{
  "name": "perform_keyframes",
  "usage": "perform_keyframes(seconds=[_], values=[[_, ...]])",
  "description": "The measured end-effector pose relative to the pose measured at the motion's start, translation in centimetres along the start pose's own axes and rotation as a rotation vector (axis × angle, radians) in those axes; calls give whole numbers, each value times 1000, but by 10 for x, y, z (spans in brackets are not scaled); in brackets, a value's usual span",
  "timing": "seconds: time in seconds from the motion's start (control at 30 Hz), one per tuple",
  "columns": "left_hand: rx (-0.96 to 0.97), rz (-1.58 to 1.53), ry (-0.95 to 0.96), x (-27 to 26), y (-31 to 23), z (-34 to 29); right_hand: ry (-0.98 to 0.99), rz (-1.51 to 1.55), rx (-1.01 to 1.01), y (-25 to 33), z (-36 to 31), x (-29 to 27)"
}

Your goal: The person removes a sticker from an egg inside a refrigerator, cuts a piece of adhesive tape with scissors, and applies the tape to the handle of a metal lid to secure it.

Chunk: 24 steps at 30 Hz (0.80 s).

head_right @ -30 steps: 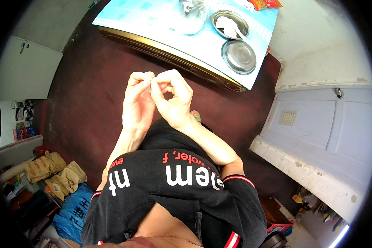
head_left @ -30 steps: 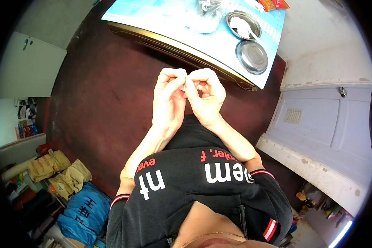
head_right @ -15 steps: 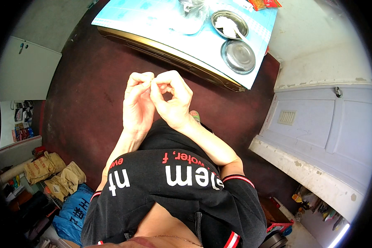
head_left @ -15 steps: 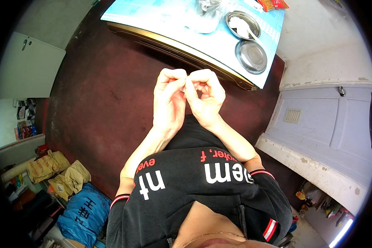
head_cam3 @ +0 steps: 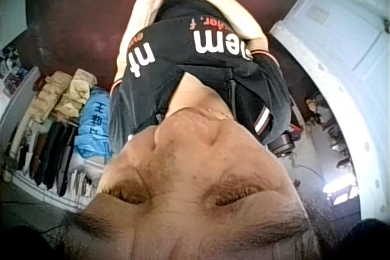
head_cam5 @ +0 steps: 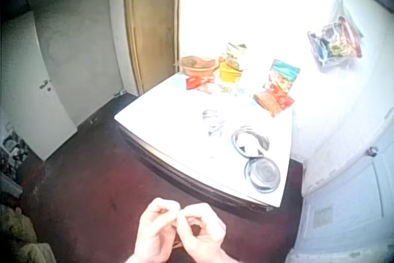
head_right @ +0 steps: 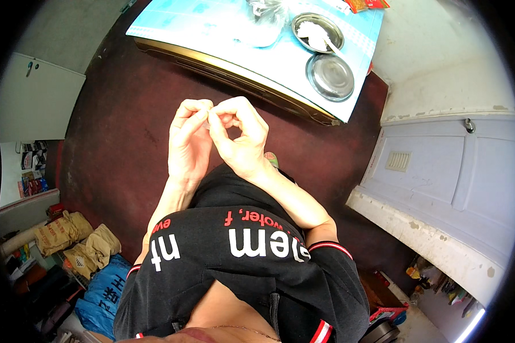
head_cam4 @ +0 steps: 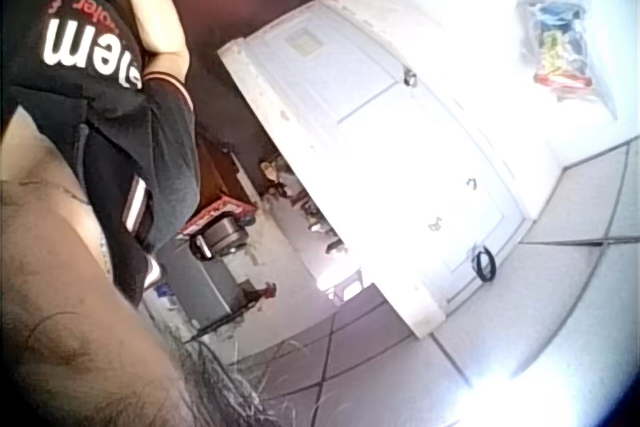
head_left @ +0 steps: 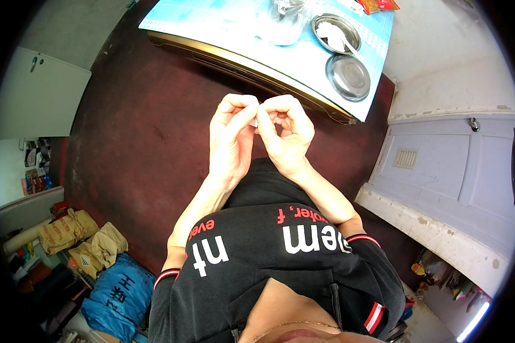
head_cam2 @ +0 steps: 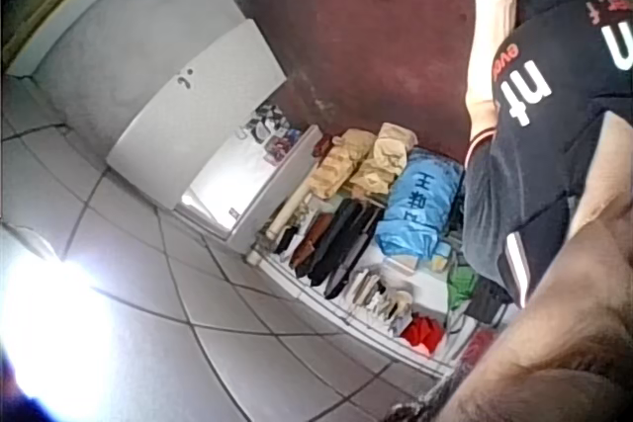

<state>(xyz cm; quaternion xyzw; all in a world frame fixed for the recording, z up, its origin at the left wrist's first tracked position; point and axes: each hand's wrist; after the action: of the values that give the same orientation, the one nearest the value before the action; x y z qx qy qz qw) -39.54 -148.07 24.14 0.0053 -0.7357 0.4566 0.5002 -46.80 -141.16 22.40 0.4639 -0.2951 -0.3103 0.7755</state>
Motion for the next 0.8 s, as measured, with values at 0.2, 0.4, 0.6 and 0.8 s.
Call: perform_keyframes(seconds=[0.2,0.4,0.6,0.8], values=[[-50,-89,44,-8,4,1,-28,-40,-75,-2,0,1],[-92,-139,79,-13,4,2,-12,-122,-150,-4,-1,-2],[-97,-129,60,-10,5,1,-26,-101,-159,-4,-2,-3],[-76,-103,69,-10,7,-2,-31,-96,-142,-3,-3,-3]])
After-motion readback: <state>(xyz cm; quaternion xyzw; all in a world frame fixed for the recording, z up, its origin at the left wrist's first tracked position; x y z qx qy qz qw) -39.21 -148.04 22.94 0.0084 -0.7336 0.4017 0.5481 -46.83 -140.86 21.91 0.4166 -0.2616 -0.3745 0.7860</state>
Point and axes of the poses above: each hand's wrist, its own z-axis towards the middle knuckle, its own x-axis out of the palm, y = z × x
